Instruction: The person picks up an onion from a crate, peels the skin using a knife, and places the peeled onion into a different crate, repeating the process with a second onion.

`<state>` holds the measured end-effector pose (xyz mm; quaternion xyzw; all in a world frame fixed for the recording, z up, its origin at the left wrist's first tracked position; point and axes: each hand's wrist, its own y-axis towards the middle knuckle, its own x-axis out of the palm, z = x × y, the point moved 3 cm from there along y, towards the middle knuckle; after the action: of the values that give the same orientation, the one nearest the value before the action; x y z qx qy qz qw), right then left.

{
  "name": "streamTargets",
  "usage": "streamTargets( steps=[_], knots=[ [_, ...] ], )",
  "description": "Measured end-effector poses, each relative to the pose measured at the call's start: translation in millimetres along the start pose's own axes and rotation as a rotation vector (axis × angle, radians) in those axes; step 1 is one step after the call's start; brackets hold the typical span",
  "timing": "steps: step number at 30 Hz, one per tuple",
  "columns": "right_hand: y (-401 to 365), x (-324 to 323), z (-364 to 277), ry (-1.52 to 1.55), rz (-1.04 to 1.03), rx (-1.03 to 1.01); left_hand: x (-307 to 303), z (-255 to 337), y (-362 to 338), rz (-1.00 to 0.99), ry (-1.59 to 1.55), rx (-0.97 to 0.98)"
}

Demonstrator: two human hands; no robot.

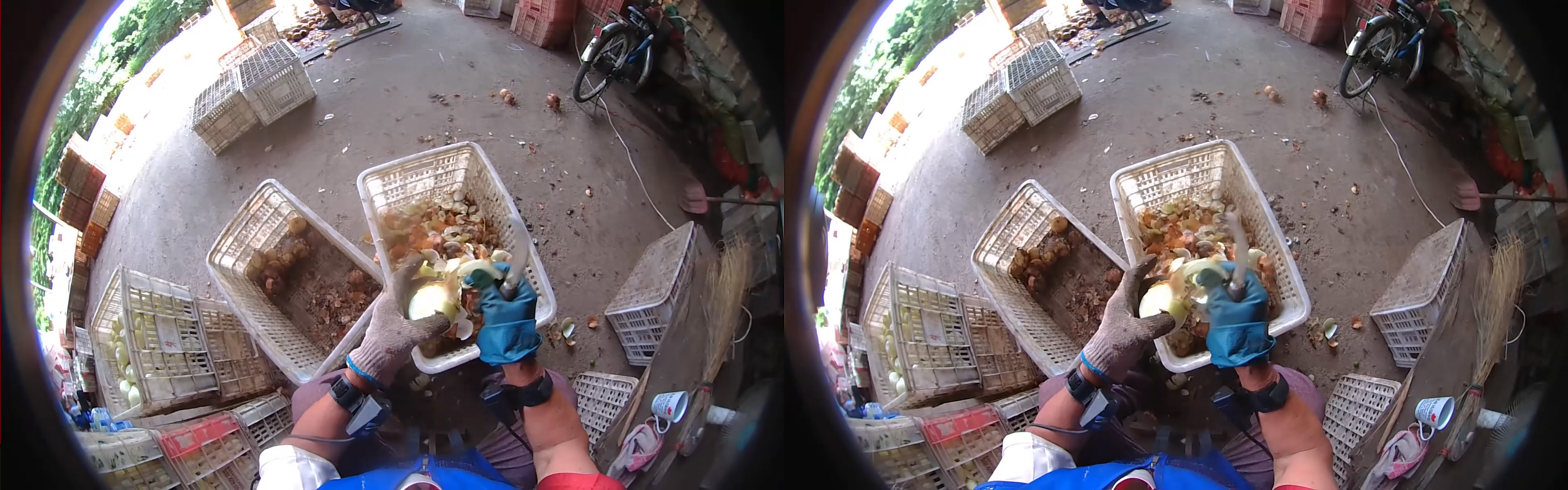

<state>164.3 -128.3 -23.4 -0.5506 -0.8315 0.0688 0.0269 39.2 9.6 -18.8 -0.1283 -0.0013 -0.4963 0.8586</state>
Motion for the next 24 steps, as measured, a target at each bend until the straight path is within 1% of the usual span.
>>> streamTargets(
  steps=[2, 3, 4, 5, 6, 7, 8, 9, 11, 14, 19, 22, 24],
  knots=[
    [6, -10, 0, -0.016, 0.117, 0.039, 5, 6, -4, -0.021, -0.03, -0.027],
    [12, -17, 1, -0.034, 0.053, 0.034, 6, 8, -5, -0.022, -0.054, -0.047],
    [16, -24, 3, -0.195, 0.033, -0.065, 5, 8, -6, -0.02, -0.078, -0.065],
    [19, -27, 6, -0.355, 0.009, -0.167, 0, -6, 0, -0.048, -0.188, -0.03],
    [20, -26, 6, -0.511, -0.016, -0.273, -3, -16, 1, -0.061, -0.356, -0.044],
    [11, -22, -5, -0.548, -0.082, -0.145, -4, -15, 2, -0.073, -0.523, -0.052],
    [7, -18, 1, -0.537, -0.126, -0.204, -6, -14, 3, -0.084, -0.69, -0.057],
    [3, -14, 7, -0.524, -0.17, -0.262, -8, -14, 3, -0.072, -0.654, -0.015],
    [-10, -3, -5, -0.681, -0.209, -0.439, -12, -16, 5, -0.051, -0.641, 0.007],
    [-16, 2, -13, -0.67, -0.321, -0.619, -17, -18, 8, -0.044, -0.637, 0.022],
    [-21, 5, -17, -0.75, -0.302, -0.627, -16, -13, 6, -0.069, -0.712, 0.059],
    [-21, 4, -12, -0.752, -0.264, -0.644, -16, -10, 4, -0.044, -0.67, 0.072],
    [-20, 4, -10, -0.776, -0.266, -0.639, -21, -12, 6, 0.012, -0.579, 0.08]
  ],
)
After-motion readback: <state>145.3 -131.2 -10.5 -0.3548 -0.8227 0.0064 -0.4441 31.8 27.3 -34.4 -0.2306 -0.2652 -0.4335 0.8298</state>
